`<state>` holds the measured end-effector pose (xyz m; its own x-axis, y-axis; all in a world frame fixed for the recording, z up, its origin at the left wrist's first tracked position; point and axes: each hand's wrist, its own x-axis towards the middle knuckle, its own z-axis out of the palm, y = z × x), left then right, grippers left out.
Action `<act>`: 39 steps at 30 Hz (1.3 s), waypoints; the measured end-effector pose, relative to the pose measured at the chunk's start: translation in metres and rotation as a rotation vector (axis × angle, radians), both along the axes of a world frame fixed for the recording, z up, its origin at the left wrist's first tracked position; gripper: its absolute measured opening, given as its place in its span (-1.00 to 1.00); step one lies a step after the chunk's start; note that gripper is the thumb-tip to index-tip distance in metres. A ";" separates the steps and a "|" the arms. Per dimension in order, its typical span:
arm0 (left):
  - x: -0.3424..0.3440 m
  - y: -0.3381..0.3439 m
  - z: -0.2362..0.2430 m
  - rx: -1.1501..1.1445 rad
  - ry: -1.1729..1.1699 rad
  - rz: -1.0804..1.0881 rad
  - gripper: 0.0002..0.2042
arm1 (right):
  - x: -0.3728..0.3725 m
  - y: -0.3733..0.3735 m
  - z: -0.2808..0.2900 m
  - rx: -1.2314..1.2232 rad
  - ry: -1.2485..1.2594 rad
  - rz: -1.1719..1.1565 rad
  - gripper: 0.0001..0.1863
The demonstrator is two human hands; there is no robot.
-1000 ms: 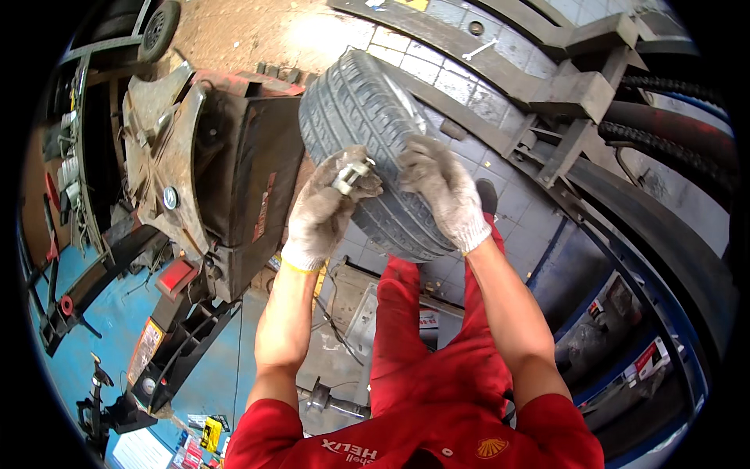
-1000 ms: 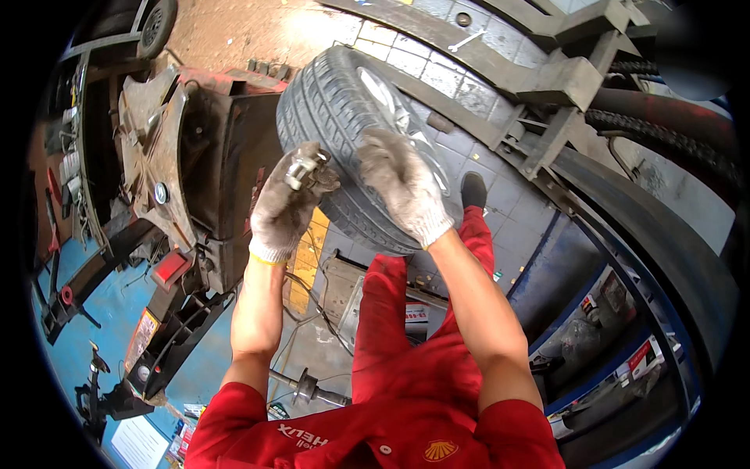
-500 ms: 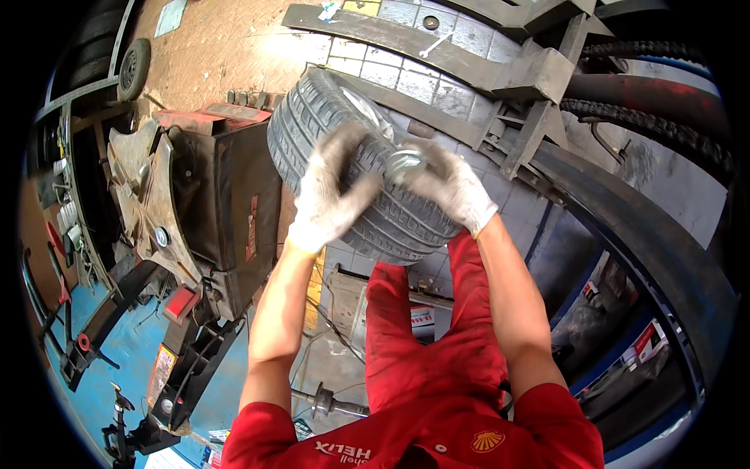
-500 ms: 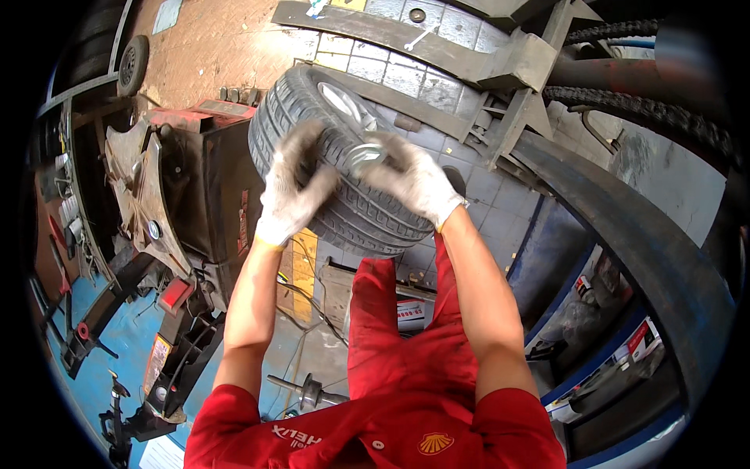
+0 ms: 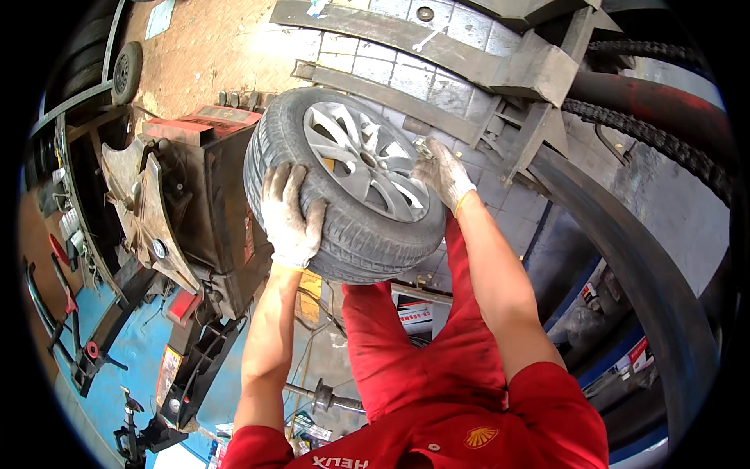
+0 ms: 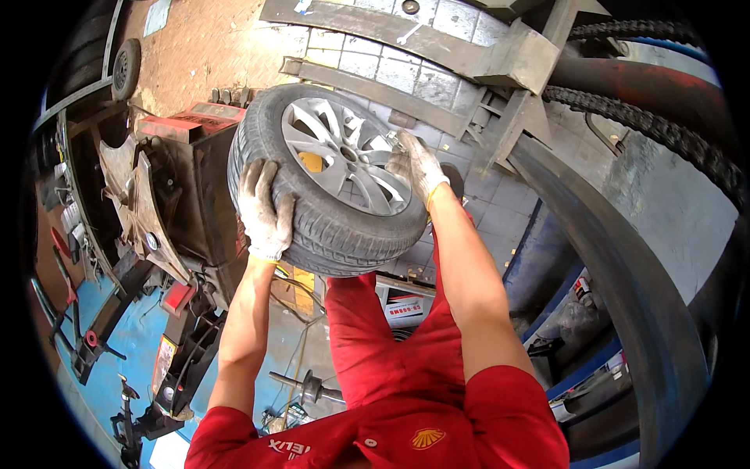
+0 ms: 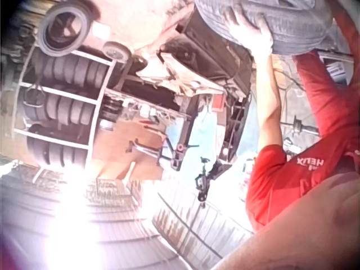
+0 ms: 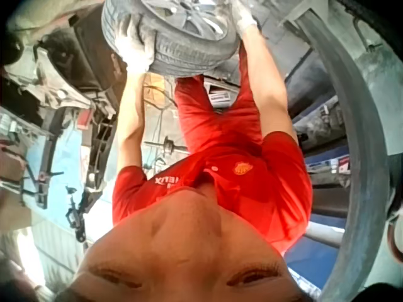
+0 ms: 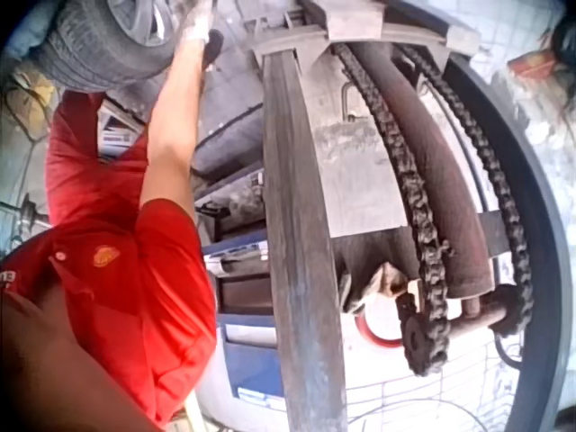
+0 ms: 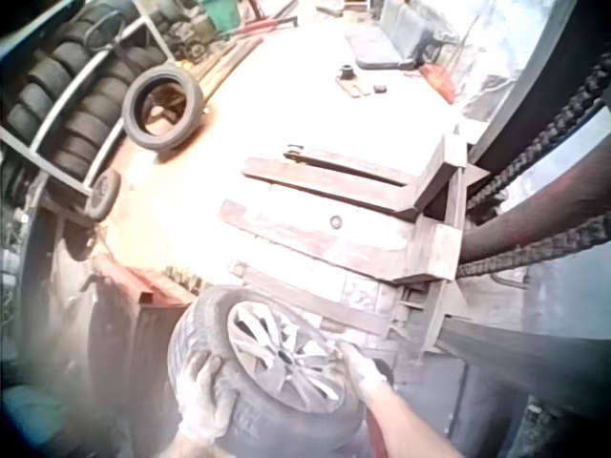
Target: The person removes a tire from a balancing machine, puts on gloves, and carries the tire to a car. They then mount the tire onto the car's wheel hub and tighten the lug nuts by hand.
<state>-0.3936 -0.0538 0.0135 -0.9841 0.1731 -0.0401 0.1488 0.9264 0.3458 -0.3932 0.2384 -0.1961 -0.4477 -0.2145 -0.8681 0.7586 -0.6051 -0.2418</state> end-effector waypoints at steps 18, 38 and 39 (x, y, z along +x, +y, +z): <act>0.078 -0.125 -0.033 0.105 -0.005 0.033 -0.27 | 0.037 -0.188 -0.062 0.770 0.336 0.942 -0.31; 0.124 -0.164 -0.044 0.115 -0.043 0.046 -0.28 | 0.051 -0.194 -0.040 0.744 0.515 1.002 -0.55; 0.123 -0.164 -0.045 0.115 -0.038 0.043 -0.27 | 0.045 -0.193 -0.039 0.764 0.535 1.010 -0.55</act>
<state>-0.2705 -0.2181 -0.0312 -0.9889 0.1365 -0.0594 0.0949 0.8855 0.4548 -0.3484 0.0453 -0.2347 -0.6980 -0.1951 -0.6890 0.4952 0.5636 -0.6612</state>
